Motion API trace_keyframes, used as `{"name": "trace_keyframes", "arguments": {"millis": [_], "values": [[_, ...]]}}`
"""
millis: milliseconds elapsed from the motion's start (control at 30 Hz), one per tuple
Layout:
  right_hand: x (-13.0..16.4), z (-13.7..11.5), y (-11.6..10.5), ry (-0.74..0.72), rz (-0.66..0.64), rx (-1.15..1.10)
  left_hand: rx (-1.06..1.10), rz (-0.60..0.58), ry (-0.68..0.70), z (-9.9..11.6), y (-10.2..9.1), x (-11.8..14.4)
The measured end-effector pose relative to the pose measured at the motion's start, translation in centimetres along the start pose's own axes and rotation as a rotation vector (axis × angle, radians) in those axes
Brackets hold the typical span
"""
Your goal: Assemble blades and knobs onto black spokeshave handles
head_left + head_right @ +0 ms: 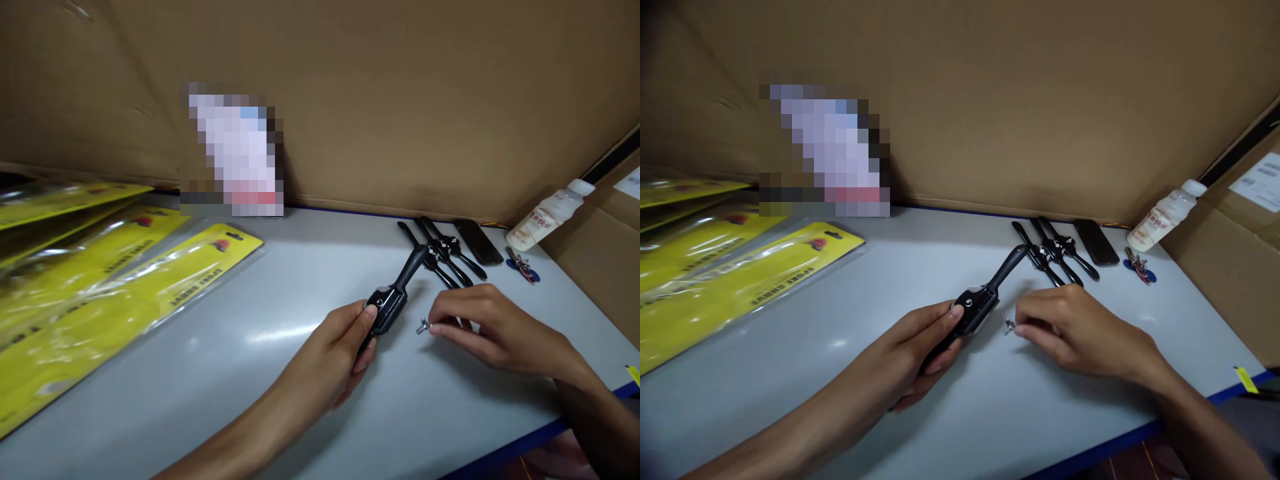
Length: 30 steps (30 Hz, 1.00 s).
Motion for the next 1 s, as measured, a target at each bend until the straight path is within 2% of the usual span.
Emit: {"name": "trace_keyframes", "arguments": {"millis": [67, 133, 233, 467, 700, 833, 1000], "values": [[-0.2, -0.7, -0.3, -0.056, 0.252, 0.007, -0.014, -0.003, -0.018, 0.1, 0.2, 0.1], [-0.4, -1.2, 0.1, -0.085, 0.441, 0.08, -0.023, -0.012, -0.016, 0.0, 0.4, 0.1], [-0.8, -1.4, 1.3, -0.098, 0.532, 0.187, -0.042, -0.02, 0.002, -0.3, 0.7, -0.2], [-1.1, -1.4, 2.5, -0.153, 0.573, 0.252, -0.118, -0.027, 0.014, -0.1, 0.9, -0.1], [-1.3, -1.2, 3.1, -0.145, 0.518, 0.268, -0.168, -0.01, 0.054, -0.2, 1.0, -0.1], [-1.5, -1.8, 3.1, -0.152, 0.427, 0.428, -0.181, 0.014, 0.063, -0.6, 1.2, -0.4], [-1.4, -2.5, 3.0, -0.241, 0.36, 0.678, -0.209, 0.013, 0.009, 0.3, 1.3, -0.1]]}}
Point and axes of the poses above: each hand's wrist, its own x-axis away from the middle knuckle, its own y-axis out of the palm, z = x × y, the point moved 3 cm from there along -x, towards the middle knuckle
